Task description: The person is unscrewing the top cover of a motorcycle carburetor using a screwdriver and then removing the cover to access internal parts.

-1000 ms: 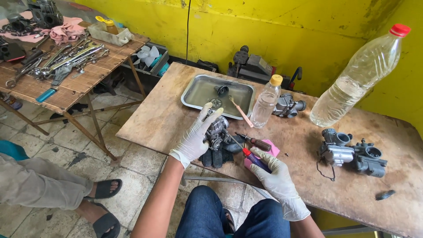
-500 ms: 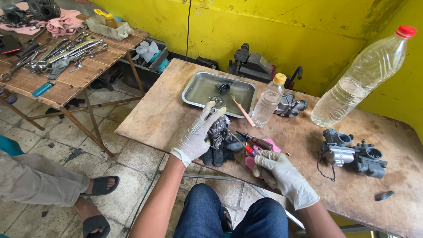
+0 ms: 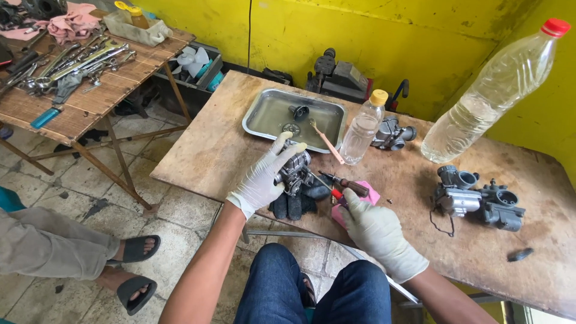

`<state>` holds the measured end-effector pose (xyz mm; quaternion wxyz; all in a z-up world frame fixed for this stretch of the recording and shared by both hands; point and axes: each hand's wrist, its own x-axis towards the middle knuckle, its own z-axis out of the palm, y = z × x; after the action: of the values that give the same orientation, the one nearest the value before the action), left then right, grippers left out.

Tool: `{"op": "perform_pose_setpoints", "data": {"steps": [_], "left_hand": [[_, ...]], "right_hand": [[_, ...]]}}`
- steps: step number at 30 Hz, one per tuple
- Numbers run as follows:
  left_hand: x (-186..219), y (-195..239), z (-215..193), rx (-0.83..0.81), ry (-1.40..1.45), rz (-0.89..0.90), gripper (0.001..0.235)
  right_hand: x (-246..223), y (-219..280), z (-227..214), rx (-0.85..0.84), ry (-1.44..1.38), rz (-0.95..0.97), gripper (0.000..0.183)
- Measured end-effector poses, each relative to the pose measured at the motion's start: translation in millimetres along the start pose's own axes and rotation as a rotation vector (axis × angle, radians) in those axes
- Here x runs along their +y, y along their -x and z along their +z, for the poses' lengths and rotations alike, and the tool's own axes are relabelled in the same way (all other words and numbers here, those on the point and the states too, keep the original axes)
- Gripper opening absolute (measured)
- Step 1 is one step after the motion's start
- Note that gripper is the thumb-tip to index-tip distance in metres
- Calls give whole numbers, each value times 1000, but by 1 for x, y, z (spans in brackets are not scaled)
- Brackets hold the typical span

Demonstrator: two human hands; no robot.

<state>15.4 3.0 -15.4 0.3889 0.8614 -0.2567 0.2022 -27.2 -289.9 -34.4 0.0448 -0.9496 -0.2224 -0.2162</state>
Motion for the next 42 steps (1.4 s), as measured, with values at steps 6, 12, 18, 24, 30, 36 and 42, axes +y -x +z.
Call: {"op": "perform_pose_setpoints", "data": {"steps": [6,12,18,24,30,36,42], "left_hand": [[-4,4,7,18,17,-1,102],[0,3,2,-12,-2,-37,102],[7,2,3,-11,2,-44,102],[31,1,-7,22,-51,-94,100],[40,-5,7,47,-270,-187,107],[39,-4,13,56,-319,-230,111],[35,-2,16,54,-315,-251,110]], "right_hand": [[7,16,50,391,392,-286,59],[-5,4,16,201,139,-181,62],[-13,-12,-22,-70,-706,614,40],[-40,-21,-24,547,-1311,860,33],[-88,-68,-90,1043,-1786,1161,9],[-14,-77,7,1184,-2346,992,39],[-14,-77,22,1244,-2362,911,43]]}}
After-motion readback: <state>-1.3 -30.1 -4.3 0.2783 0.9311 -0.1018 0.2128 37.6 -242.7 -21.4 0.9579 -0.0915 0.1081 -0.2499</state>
